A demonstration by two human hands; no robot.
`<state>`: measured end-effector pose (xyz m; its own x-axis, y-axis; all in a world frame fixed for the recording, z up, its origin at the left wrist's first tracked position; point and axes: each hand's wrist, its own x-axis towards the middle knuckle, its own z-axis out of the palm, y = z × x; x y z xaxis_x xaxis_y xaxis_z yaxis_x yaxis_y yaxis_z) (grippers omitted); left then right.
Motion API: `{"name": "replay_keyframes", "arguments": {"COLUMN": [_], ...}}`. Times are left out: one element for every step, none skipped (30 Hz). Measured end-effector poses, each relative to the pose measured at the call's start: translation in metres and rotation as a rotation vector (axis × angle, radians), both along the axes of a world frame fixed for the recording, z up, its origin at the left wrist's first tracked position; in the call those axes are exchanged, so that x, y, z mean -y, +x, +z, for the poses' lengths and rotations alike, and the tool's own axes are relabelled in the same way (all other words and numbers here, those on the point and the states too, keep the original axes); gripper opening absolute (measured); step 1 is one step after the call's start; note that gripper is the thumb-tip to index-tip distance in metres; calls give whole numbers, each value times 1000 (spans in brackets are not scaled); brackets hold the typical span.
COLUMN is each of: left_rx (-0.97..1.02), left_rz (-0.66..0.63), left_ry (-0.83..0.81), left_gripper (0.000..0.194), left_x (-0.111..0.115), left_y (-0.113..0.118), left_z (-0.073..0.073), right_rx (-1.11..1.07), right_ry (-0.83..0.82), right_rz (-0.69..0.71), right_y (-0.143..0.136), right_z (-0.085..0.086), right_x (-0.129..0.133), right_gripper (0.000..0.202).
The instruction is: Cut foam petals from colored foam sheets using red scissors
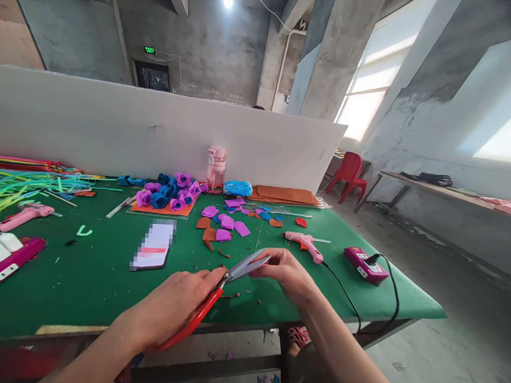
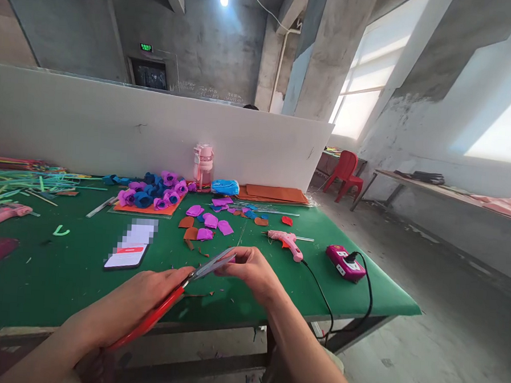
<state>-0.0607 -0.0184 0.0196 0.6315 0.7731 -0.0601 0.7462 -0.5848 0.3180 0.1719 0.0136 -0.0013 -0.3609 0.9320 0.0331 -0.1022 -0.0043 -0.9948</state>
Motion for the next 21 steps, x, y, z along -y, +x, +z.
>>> {"name": "replay_keyframes", "arguments": {"left_rx": [11,24,36,45,51,53,52,48,45,44,47,54,65,77,89,98,102,101,94,84,73], "left_rz": [0,3,7,11,13,15,16,17,17,16,16,14,13,13,16,20,22,21,18,12,6], "left_ry": [-16,-34,-49,-60,-68,-72,-73,-74,-76,-77,-80,-84,-91,-98,-104,-109,-111,-111,-110,-110,-111], "left_gripper": [42,43,43,41,40,38,36,35,34,34,34,34,36,36,37,36,35,34,33,33,34], "left_x": [1,1,2,2,3,3,3,3,4,4,4,5,5,5,6,6,6,6,6,6,6], "left_y": [1,1,2,2,3,3,4,4,4,4,4,4,4,4,4,4,4,4,4,4,4], "left_z": [2,3,5,6,7,8,8,8,8,8,8,9,9,10,10,10,10,10,10,10,10], "right_rx": [-1,-2,-2,2,6,10,14,16,16,16,16,17,18,21,25,30,34,37,38,36,33], "right_ry": [1,1,2,3,6,9,12,12,10,8,5,3,2,2,2,2,0,-2,-2,-1,-1], "right_rz": [-1,-3,-6,-8,-10,-12,-13,-14,-17,-18,-19,-18,-19,-18,-16,-16,-16,-17,-18,-21,-22], "right_y": [0,0,0,0,0,0,0,0,0,0,0,0,0,0,0,0,0,0,0,0,0], "right_z": [0,0,0,-1,-1,-1,-1,-2,-2,-2,-2,-2,-2,-2,-2,-2,-1,-1,-1,-1,-1], "right_x": [0,0,0,-1,-1,-1,-1,-1,-1,-1,-1,0,0,0,0,0,0,0,1,1,1], "right_gripper": [8,8,8,9,9,10,10,11,11,11,12,12,12,13,13,13,13,13,13,13,13]}}
